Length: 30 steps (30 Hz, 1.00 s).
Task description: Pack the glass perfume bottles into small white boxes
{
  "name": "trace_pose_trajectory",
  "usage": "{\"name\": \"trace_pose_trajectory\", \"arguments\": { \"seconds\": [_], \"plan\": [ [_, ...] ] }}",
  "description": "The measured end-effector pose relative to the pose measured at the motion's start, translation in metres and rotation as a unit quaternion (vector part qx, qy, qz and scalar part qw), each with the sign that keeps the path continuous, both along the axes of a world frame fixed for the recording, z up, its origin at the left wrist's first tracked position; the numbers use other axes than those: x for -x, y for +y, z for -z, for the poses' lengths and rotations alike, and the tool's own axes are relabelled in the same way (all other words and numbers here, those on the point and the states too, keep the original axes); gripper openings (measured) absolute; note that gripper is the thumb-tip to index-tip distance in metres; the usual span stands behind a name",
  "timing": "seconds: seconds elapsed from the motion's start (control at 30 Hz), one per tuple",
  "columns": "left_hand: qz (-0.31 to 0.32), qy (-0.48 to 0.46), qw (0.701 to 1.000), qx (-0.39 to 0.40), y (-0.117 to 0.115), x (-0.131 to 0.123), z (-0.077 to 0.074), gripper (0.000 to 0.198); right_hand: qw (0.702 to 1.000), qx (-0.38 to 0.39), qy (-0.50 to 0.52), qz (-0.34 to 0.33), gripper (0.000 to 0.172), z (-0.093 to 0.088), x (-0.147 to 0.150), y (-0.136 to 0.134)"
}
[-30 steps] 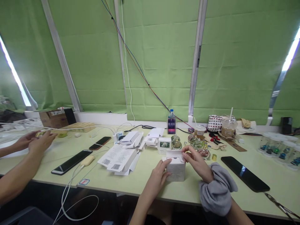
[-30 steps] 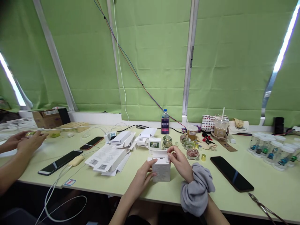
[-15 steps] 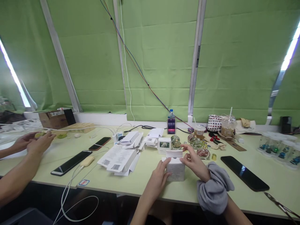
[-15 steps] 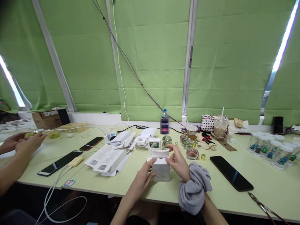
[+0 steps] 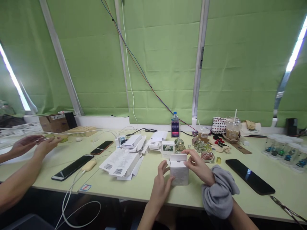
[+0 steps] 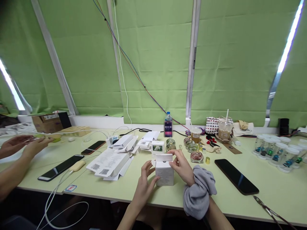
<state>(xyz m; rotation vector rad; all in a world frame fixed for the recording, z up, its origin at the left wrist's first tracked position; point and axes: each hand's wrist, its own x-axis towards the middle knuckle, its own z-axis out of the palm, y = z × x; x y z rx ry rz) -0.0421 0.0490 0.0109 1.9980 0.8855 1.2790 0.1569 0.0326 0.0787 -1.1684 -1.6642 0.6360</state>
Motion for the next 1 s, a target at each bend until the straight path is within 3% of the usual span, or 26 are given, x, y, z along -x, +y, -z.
{"name": "trace_pose_trajectory", "arguments": {
  "seconds": [0.2, 0.4, 0.6, 0.8, 1.0],
  "plan": [
    [0.009, 0.046, 0.996, -0.075, 0.001, 0.002, -0.008, 0.038, 1.0, -0.017, -0.013, 0.005, 0.028, 0.0, 0.0, 0.001],
    [0.023, 0.026, 0.998, -0.047, 0.0, 0.001, -0.013, 0.038, 0.994, -0.043, -0.094, -0.038, 0.029, -0.007, -0.004, 0.0],
    [0.033, 0.023, 0.999, -0.037, 0.001, 0.002, -0.014, 0.037, 0.991, -0.021, -0.099, -0.086, 0.029, -0.008, -0.008, 0.0],
    [0.039, 0.03, 0.998, -0.031, 0.002, 0.003, -0.012, 0.039, 0.992, -0.056, -0.101, -0.041, 0.027, -0.006, -0.004, -0.001],
    [0.036, 0.03, 0.998, -0.04, 0.001, 0.003, -0.013, 0.04, 0.989, -0.088, -0.113, -0.038, 0.025, -0.005, -0.004, 0.0]
  ]
}}
